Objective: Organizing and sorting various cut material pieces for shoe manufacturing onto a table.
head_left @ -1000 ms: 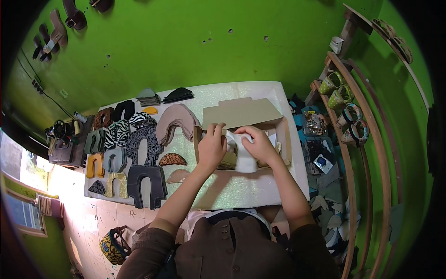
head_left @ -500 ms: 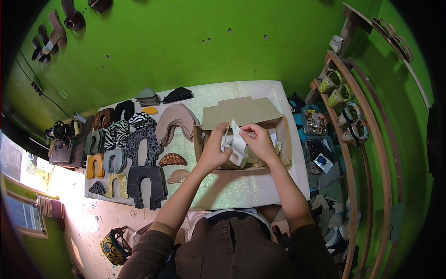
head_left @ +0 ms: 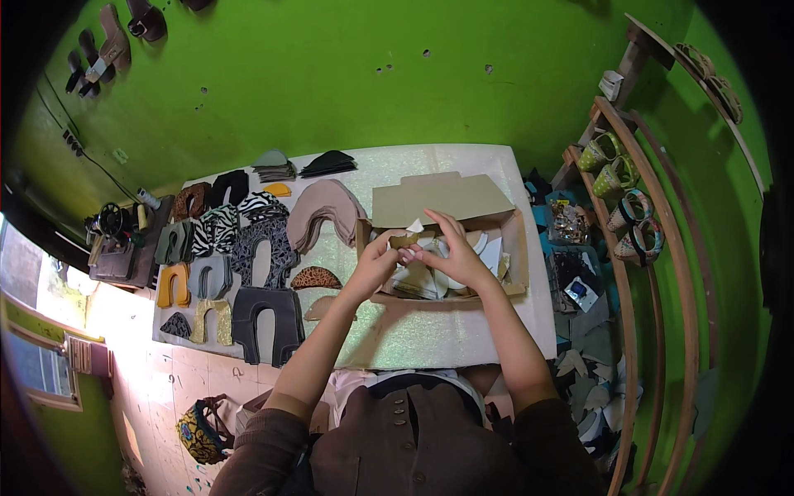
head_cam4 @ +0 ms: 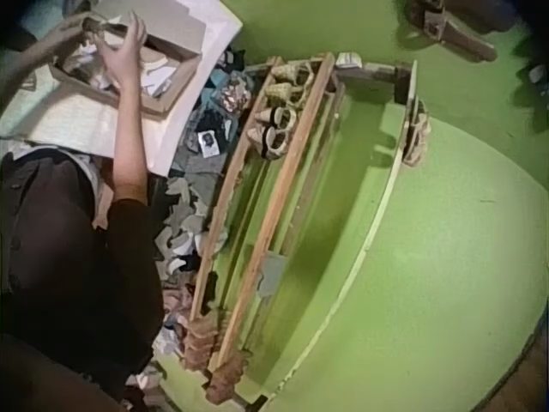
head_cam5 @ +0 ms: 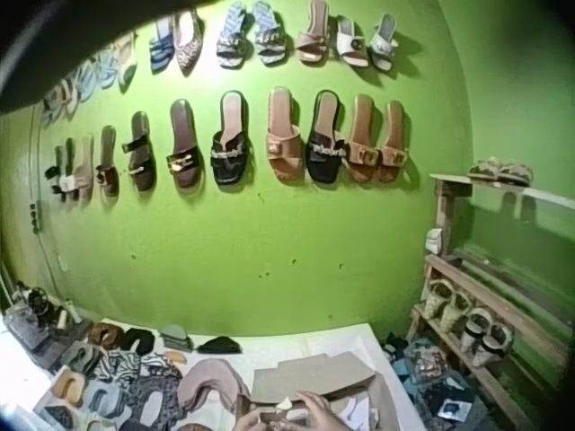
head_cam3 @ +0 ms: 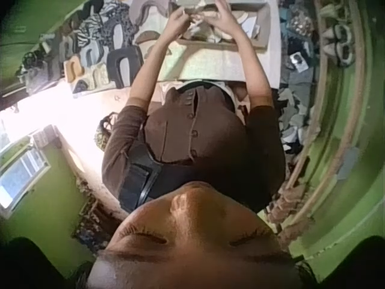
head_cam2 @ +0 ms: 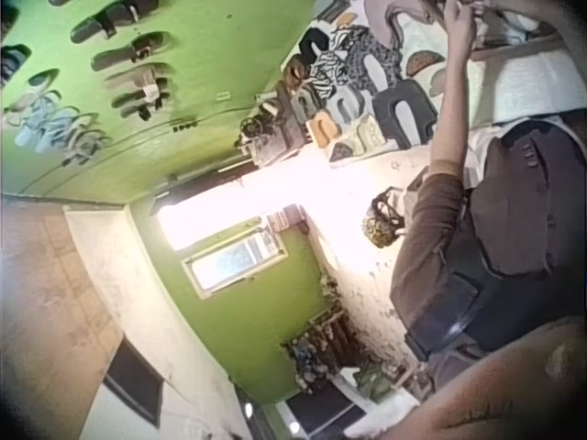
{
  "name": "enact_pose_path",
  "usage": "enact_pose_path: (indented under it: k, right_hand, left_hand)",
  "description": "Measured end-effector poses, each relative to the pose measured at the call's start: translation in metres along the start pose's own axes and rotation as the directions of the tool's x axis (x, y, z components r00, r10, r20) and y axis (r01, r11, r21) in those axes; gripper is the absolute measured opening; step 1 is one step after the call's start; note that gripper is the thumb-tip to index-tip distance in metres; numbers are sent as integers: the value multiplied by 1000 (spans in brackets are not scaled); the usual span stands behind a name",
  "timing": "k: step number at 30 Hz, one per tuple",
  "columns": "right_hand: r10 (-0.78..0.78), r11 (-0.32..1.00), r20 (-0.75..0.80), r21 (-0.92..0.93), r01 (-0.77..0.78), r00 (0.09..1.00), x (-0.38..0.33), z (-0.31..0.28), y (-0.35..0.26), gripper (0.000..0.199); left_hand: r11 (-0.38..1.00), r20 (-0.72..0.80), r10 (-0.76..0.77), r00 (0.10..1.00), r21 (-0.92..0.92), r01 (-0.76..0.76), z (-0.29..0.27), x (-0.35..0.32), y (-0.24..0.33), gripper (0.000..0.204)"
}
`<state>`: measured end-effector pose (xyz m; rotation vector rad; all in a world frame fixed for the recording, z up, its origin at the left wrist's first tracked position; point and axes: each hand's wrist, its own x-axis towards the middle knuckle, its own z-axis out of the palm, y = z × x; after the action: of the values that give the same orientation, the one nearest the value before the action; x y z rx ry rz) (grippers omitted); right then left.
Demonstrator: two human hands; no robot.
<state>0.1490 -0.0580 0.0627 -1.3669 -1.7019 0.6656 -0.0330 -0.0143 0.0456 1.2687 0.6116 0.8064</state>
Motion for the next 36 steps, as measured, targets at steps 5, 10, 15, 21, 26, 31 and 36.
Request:
enact_pose_path:
  k: [5,10,15,21,26,31,36]
  right_hand:
    - [131,809,311,515,-283,941,9,18,13,68]
    - [122,732,484,545,-407,867,19,33,-5,19]
    - [110,700,633,498,-511,767,33,67,-20,25]
    - [89,248,580,775,-582,810,43,148,-38,19]
    - [291,173,596,737,-653,749,55,221,-70,16]
    - [419,132,613,688,-713,669,55,286,-85,20]
    - [439,74,668,639,-765,601,48,337,-96,22]
  left_hand:
    - [964,64,-131,989,-227,142,-15,-14,13,31]
    - [934,-6,-264,964,-253,254,-37,-32,20,23]
    - [888,-138,-346,928,-367,276,-79,-59,23,22]
    - [785,-202,-377,904,-587,196,-147,-103,23,23]
    - [611,-142,-412,900,-776,158,-204,-152,16,31]
    - [615,-129,-395,910,-773,158,-257,-218,6,39]
    - [594,-98,-476,874,-769,237,-302,-269,-2,34]
